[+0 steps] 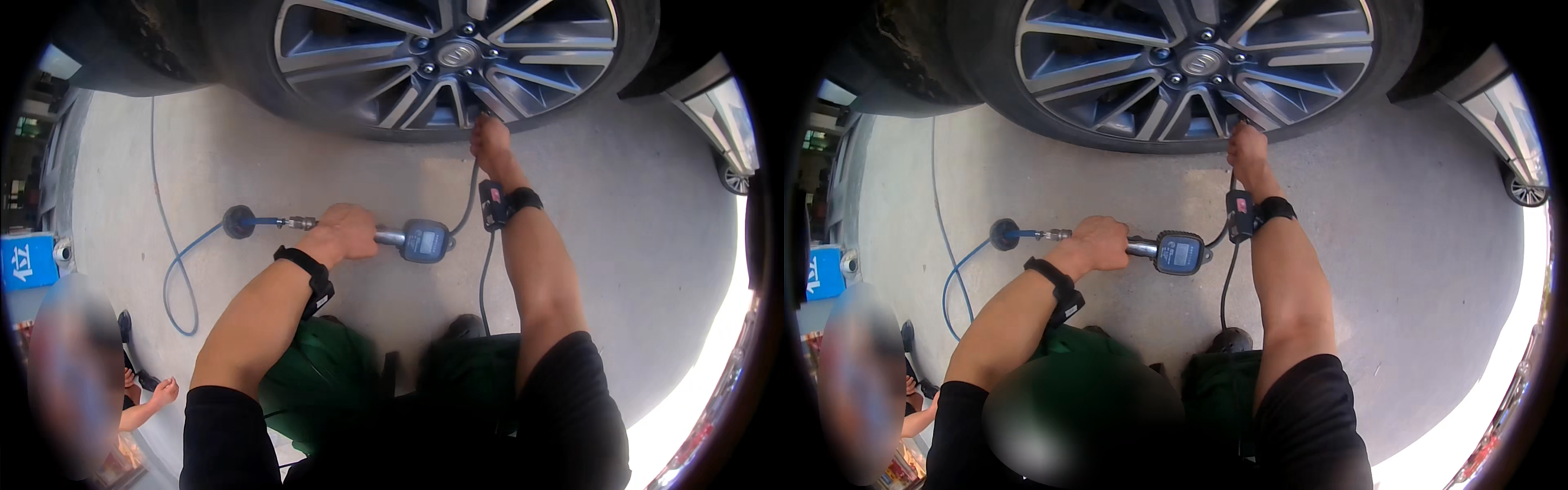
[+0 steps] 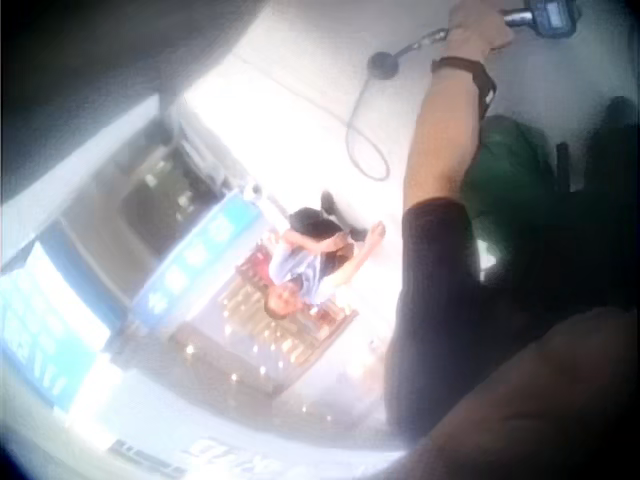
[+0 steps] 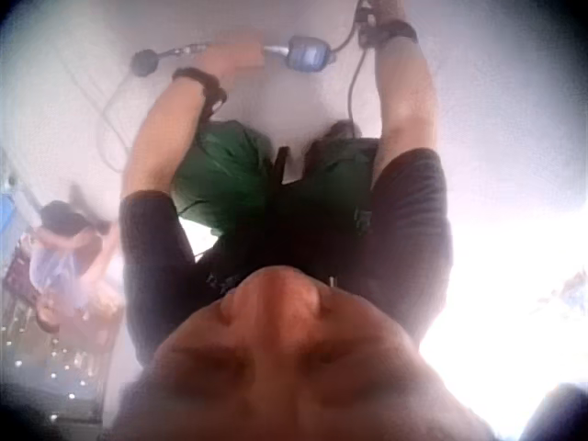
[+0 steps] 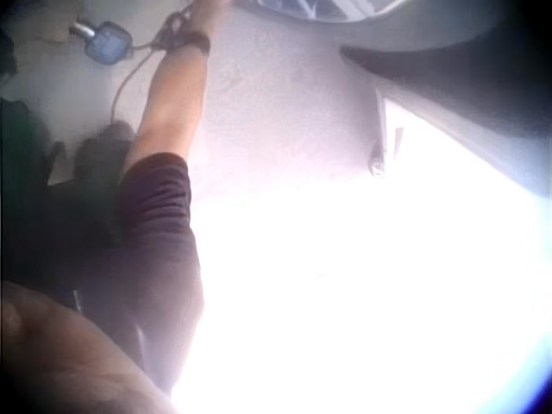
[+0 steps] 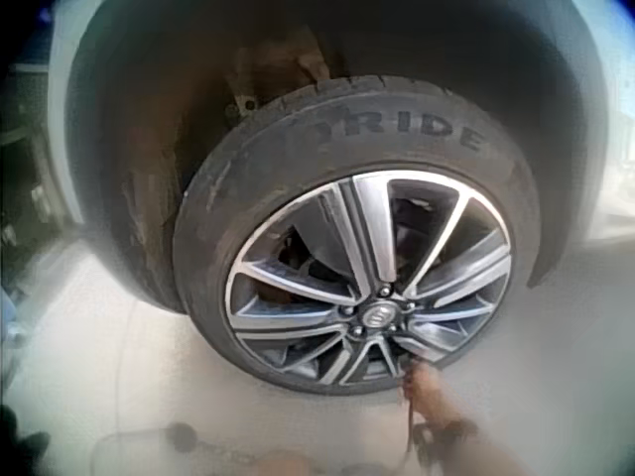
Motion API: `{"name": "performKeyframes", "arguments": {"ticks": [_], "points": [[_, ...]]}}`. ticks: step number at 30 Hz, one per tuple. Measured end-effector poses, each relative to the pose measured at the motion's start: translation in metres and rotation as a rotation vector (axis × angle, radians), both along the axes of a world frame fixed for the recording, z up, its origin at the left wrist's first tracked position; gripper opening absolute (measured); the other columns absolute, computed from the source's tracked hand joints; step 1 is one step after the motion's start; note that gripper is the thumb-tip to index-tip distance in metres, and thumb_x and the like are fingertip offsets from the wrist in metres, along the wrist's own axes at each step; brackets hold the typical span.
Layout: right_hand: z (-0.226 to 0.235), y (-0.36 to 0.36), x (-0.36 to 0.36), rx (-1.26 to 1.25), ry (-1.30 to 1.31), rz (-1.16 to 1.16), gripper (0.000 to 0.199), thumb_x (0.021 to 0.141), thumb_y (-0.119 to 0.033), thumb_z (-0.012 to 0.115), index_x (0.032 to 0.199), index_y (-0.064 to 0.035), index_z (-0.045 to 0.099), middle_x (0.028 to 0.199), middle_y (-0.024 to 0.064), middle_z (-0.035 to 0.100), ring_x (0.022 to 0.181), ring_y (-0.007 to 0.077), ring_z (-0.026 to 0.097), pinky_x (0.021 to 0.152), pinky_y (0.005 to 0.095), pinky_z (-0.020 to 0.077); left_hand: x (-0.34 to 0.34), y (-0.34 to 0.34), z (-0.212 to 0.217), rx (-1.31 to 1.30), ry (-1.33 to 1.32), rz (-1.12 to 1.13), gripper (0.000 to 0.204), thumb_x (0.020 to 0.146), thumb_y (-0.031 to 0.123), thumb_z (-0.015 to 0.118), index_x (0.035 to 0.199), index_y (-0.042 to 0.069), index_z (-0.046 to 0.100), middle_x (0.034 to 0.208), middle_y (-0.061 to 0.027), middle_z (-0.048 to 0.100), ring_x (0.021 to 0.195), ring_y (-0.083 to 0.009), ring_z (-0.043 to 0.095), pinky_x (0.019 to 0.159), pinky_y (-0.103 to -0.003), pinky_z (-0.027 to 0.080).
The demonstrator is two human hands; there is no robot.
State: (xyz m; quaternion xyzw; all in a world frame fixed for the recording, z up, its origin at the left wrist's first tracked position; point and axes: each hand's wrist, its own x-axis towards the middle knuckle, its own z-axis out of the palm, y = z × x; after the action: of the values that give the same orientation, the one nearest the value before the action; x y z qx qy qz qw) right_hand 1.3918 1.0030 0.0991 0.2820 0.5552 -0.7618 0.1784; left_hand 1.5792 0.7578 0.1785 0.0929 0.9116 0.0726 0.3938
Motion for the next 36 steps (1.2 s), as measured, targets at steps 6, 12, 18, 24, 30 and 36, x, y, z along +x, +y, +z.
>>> {"name": "performKeyframes", "arguments": {"ticks": [6, 12, 18, 24, 30, 36], "points": [[-0.05, 0.018, -0.01, 0.198, 0.244, 0.185, 0.019, 0.096, -0.021, 0.05, 0.08, -0.0105, 0.05, 0.063, -0.002, 0.041, 0.048, 0.0091, 0.034, 0.041, 0.0258, 0.0244, 0.005, -0.002, -0.012, -0.067, -0.062, -0.022, 0.03, 0.077, 0.023, 0.065, 0.1, 0.003, 0.068, 0.094, -0.0194, 0.071, 0.093, -0.0393, 0.066, 0.085, -0.047, 0.052], [-0.114, 0.027, -0.039, 0.979, 0.729, 0.506, 0.005, 0.071, -0.004, 0.07, 0.071, -0.0048, 0.065, 0.078, 0.0154, 0.066, 0.079, 0.0352, 0.068, 0.07, 0.0407, 0.0549, 0.013, -0.017, -0.026, 0.07, -0.057, -0.001, 0.034, 0.08, 0.026, 0.07, 0.104, 0.002, 0.065, 0.1, -0.0218, 0.069, 0.098, -0.0406, 0.064, 0.087, -0.048, 0.05], [-0.112, 0.018, -0.032, 0.599, 0.679, 0.387, 0.005, 0.08, -0.008, 0.062, 0.075, -0.0054, 0.06, 0.074, 0.0097, 0.056, 0.067, 0.0237, 0.053, 0.059, 0.0343, 0.0422, 0.016, -0.017, -0.027, 0.032, -0.073, 0.002, 0.03, 0.081, 0.022, 0.067, 0.103, 0.002, 0.065, 0.099, -0.0224, 0.069, 0.097, -0.0411, 0.064, 0.086, -0.048, 0.05], [-0.096, 0.021, -0.039, 0.221, 0.391, 0.245, 0.011, 0.091, -0.012, 0.052, 0.082, -0.0067, 0.05, 0.066, 0.0008, 0.043, 0.051, 0.0105, 0.037, 0.044, 0.026, 0.0272, 0.01, -0.014, -0.025, 0.02, -0.061, -0.007, 0.029, 0.082, 0.021, 0.065, 0.102, 0.001, 0.065, 0.097, -0.0223, 0.069, 0.096, -0.0413, 0.064, 0.085, -0.048, 0.05], [-0.032, 0.001, -0.007, 0.185, 0.217, 0.214, 0.014, 0.092, -0.013, 0.051, 0.079, -0.0088, 0.047, 0.063, -0.0016, 0.039, 0.048, 0.009, 0.034, 0.042, 0.0256, 0.023, 0.01, -0.019, -0.033, 0.016, -0.041, 0.016, 0.026, 0.078, 0.014, 0.061, 0.098, 0.0, 0.07, 0.096, -0.025, 0.069, 0.094, -0.0418, 0.066, 0.082, -0.047, 0.052], [-0.013, 0.005, -0.003, -0.042, 0.049, 0.054, 0.024, 0.094, -0.018, 0.05, 0.071, -0.0103, 0.049, 0.06, 0.0002, 0.043, 0.048, 0.0122, 0.04, 0.041, 0.03, 0.0294, 0.008, -0.016, -0.03, 0.015, -0.067, -0.013, 0.028, 0.081, 0.021, 0.066, 0.1, 0.0, 0.065, 0.097, -0.0218, 0.069, 0.097, -0.0405, 0.063, 0.085, -0.048, 0.049]]}}
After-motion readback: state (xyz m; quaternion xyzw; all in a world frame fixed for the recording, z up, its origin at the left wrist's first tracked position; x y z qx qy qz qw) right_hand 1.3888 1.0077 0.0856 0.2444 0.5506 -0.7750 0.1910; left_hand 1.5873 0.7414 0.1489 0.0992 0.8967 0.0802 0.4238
